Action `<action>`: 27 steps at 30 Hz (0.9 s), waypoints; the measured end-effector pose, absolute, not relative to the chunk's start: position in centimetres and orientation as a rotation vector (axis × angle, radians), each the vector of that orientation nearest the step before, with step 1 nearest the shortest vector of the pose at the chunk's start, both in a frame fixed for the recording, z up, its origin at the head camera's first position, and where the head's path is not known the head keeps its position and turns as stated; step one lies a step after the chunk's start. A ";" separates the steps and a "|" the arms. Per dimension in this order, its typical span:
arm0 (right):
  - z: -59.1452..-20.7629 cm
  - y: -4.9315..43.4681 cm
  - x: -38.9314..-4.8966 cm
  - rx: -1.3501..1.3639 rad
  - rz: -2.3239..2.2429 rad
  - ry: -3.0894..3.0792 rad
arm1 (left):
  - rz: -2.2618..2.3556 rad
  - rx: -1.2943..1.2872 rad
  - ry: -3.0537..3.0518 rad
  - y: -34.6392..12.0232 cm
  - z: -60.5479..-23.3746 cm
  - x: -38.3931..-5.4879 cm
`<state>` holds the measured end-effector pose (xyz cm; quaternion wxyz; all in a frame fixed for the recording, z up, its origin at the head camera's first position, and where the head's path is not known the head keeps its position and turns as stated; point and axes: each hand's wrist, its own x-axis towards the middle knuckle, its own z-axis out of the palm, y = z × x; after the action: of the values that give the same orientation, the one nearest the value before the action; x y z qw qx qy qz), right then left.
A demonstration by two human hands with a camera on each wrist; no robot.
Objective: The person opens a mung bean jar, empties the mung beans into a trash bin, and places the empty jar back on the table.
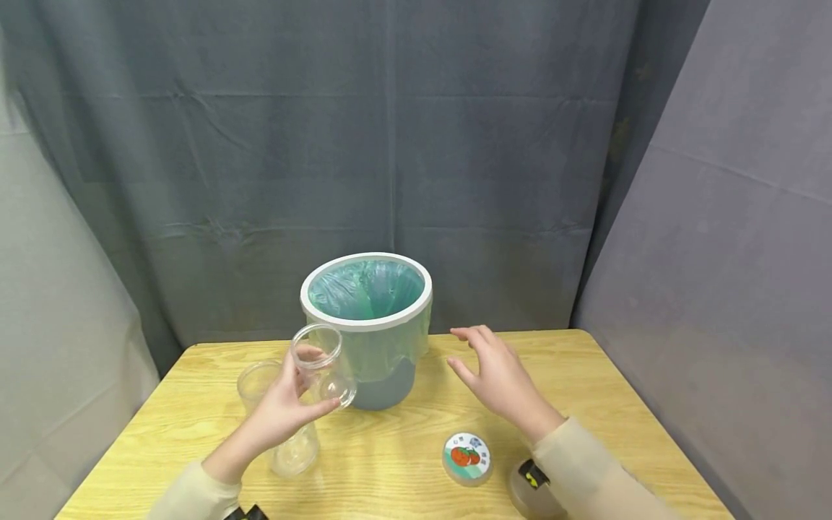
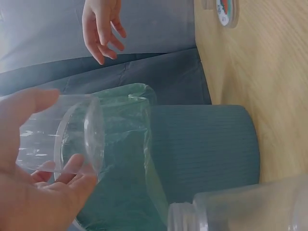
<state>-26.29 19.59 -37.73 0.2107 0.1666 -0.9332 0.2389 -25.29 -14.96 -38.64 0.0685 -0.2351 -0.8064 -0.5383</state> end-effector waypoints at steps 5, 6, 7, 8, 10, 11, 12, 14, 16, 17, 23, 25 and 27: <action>-38.4 19.5 -25.5 0.470 0.630 -2.606 | -1.599 -0.707 -2.457 -14.9 -39.7 -24.8; -38.5 19.5 -25.4 0.475 0.625 -2.606 | -1.592 -0.689 -2.469 -14.9 -39.9 -24.7; -38.6 19.5 -25.2 0.485 0.618 -2.603 | -1.578 -0.676 -2.479 -14.9 -40.1 -24.6; -38.6 19.4 -25.1 0.493 0.610 -2.602 | -1.561 -0.660 -2.491 -14.8 -40.3 -24.5; -38.8 19.3 -24.8 0.508 0.585 -2.601 | -1.514 -0.634 -2.522 -14.8 -40.7 -24.3; -38.9 19.2 -24.8 0.517 0.574 -2.600 | -1.490 -0.625 -2.535 -14.8 -40.9 -24.3; -39.0 19.2 -24.6 0.527 0.566 -2.598 | -1.467 -0.616 -2.544 -14.8 -41.1 -24.2; -39.1 19.0 -24.5 0.545 0.549 -2.597 | -1.429 -0.602 -2.563 -14.8 -41.4 -24.1; -39.3 18.8 -24.2 0.562 0.542 -2.596 | -1.400 -0.598 -2.582 -14.9 -41.6 -24.0; -39.4 18.7 -24.1 0.568 0.538 -2.600 | -1.393 -0.601 -2.590 -14.9 -41.6 -24.0; -40.0 18.3 -23.5 0.586 0.546 -2.651 | -1.343 -0.619 -2.613 -14.8 -42.4 -23.7; -40.3 18.2 -23.4 0.594 0.559 -2.661 | -1.331 -0.614 -2.607 -14.6 -42.8 -23.5; -40.4 18.1 -23.2 0.602 0.573 -2.667 | -1.328 -0.603 -2.612 -14.4 -43.1 -23.3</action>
<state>-23.25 18.14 -40.44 0.1729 0.2123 -0.9403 0.2022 -23.33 -14.44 -43.10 0.0749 -0.2011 -0.8706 -0.4427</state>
